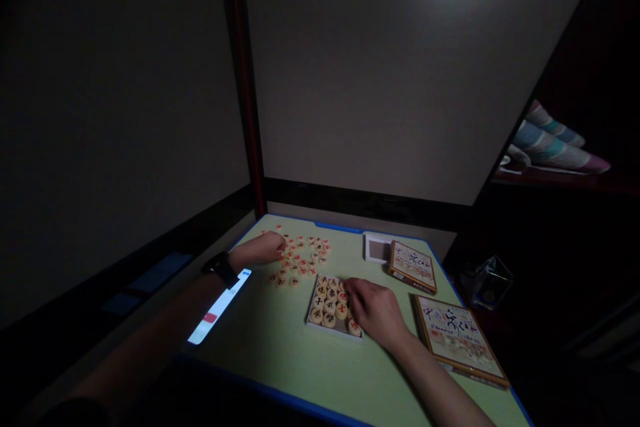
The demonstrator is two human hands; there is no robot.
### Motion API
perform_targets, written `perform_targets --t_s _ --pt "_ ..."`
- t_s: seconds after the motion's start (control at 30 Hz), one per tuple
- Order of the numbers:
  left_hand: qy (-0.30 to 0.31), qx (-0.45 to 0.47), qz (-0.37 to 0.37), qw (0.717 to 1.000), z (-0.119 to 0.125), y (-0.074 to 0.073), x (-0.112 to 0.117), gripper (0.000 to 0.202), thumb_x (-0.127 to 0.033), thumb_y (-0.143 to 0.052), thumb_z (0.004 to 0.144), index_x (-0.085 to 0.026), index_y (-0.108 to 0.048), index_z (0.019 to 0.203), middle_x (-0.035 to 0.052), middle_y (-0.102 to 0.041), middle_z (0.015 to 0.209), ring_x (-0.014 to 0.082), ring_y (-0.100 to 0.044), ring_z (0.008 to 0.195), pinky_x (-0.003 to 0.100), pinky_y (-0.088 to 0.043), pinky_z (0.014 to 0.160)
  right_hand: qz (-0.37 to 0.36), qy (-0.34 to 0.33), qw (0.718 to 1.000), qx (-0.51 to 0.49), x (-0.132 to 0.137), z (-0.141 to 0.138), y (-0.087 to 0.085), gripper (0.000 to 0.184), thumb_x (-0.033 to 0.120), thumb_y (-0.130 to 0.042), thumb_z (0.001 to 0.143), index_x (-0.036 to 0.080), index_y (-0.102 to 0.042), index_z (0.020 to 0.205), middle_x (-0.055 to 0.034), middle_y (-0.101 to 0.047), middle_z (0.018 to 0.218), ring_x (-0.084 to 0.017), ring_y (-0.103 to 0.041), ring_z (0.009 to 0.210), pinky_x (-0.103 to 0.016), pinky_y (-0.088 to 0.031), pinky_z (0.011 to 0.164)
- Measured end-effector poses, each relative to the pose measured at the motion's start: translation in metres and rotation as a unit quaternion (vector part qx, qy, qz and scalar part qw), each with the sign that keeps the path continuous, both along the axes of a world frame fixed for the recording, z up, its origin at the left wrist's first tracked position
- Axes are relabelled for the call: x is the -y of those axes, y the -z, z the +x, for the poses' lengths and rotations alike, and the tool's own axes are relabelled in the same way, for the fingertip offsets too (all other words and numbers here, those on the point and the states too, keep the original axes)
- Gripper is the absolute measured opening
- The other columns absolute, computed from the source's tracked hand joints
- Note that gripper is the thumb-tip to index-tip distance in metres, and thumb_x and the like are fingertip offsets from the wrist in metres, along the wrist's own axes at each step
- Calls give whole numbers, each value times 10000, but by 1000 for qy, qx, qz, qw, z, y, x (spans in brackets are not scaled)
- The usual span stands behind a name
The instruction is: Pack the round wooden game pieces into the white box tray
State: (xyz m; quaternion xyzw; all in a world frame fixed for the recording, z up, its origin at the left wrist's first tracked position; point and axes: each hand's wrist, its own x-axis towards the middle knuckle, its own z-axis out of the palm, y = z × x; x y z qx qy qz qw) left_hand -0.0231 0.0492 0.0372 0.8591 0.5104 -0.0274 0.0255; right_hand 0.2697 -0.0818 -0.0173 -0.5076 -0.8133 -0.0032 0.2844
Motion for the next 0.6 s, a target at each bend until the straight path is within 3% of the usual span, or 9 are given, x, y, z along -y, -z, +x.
perform_targets --t_s 0.17,0.6 --pt "6 -13 -16 1000 8 -5 11 220 -94 -556 729 -143 -710 880 130 -708 991 223 -680 870 245 -517 703 -1 1 1000 -5 1 0 -2 317 293 -386 958 180 -678 1008 -70 -754 886 -200 -704 739 -291 -521 686" --pt "-4 -28 8 1000 11 -9 20 313 -26 -529 750 -84 -701 1006 193 -697 1037 258 -684 948 282 -532 767 51 -16 999 -5 -1 1 2 252 247 -420 953 180 -662 974 -49 -749 837 -184 -698 689 -271 -510 621"
